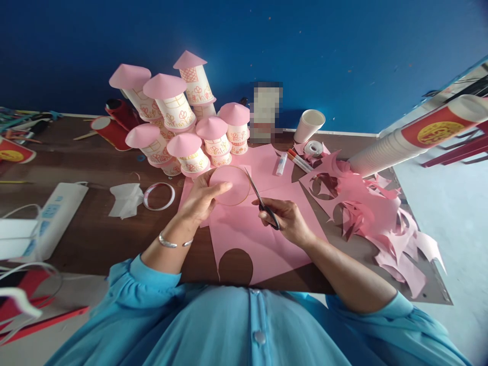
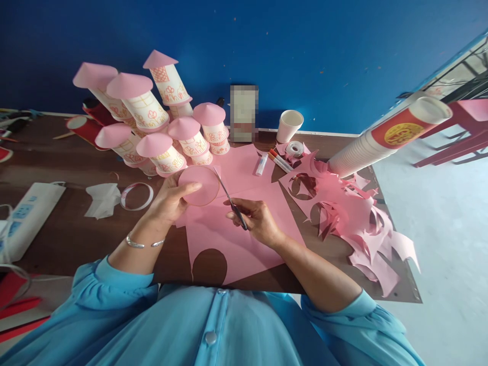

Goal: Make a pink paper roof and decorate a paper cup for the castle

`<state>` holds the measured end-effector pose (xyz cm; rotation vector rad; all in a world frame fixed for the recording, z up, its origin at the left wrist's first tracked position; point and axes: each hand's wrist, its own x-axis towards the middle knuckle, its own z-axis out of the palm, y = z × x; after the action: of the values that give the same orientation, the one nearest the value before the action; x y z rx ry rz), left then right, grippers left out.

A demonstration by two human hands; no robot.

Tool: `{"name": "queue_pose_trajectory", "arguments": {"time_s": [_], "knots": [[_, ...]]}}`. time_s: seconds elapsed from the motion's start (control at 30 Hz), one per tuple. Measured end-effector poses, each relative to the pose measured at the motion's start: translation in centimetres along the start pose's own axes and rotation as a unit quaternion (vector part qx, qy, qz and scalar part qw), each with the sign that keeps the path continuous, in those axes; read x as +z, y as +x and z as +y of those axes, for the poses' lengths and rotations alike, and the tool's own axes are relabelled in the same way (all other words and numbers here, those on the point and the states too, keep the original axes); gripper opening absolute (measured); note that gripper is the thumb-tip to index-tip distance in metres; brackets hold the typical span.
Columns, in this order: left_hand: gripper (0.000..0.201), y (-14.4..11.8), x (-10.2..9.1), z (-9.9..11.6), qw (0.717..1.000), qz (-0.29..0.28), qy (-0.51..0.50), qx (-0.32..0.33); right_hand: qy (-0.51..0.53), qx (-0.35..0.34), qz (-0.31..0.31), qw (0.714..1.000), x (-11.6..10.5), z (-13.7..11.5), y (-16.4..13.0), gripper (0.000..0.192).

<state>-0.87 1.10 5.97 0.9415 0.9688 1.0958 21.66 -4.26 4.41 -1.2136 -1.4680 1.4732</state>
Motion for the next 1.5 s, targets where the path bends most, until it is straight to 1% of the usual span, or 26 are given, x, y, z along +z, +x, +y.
{"name": "queue_pose_trajectory", "arguments": {"time_s": [0.47,0.7,0.83,1.03,1.27,1.37,1.5], "knots": [[0.027,0.16,-0.38,0.08,1.000,0.010,0.000,-0.009,0.028,-0.002,-0.007,1.000,-0.10,0.01,0.04,0.054],[0.023,0.39,-0.62,-0.09,0.999,0.030,0.005,0.019,0.023,-0.009,-0.007,1.000,-0.14,0.05,0.04,0.055],[0.023,0.36,-0.57,0.02,0.999,0.028,0.001,0.016,0.017,-0.007,-0.009,1.000,-0.19,-0.02,0.05,0.056],[0.026,0.33,-0.48,0.09,0.999,0.038,0.008,0.024,0.011,-0.003,-0.010,1.000,-0.19,0.02,0.08,0.056],[0.026,0.23,-0.28,0.36,0.999,0.045,0.011,0.021,0.030,-0.009,-0.011,0.999,-0.20,0.12,0.09,0.054],[0.026,0.23,-0.27,0.50,0.999,0.039,0.015,0.019,0.035,-0.003,-0.013,0.999,-0.21,0.11,0.04,0.054],[0.024,0.28,-0.37,0.61,0.999,0.030,0.014,0.012,0.047,0.024,-0.012,0.999,-0.22,0.05,-0.04,0.059]]}}
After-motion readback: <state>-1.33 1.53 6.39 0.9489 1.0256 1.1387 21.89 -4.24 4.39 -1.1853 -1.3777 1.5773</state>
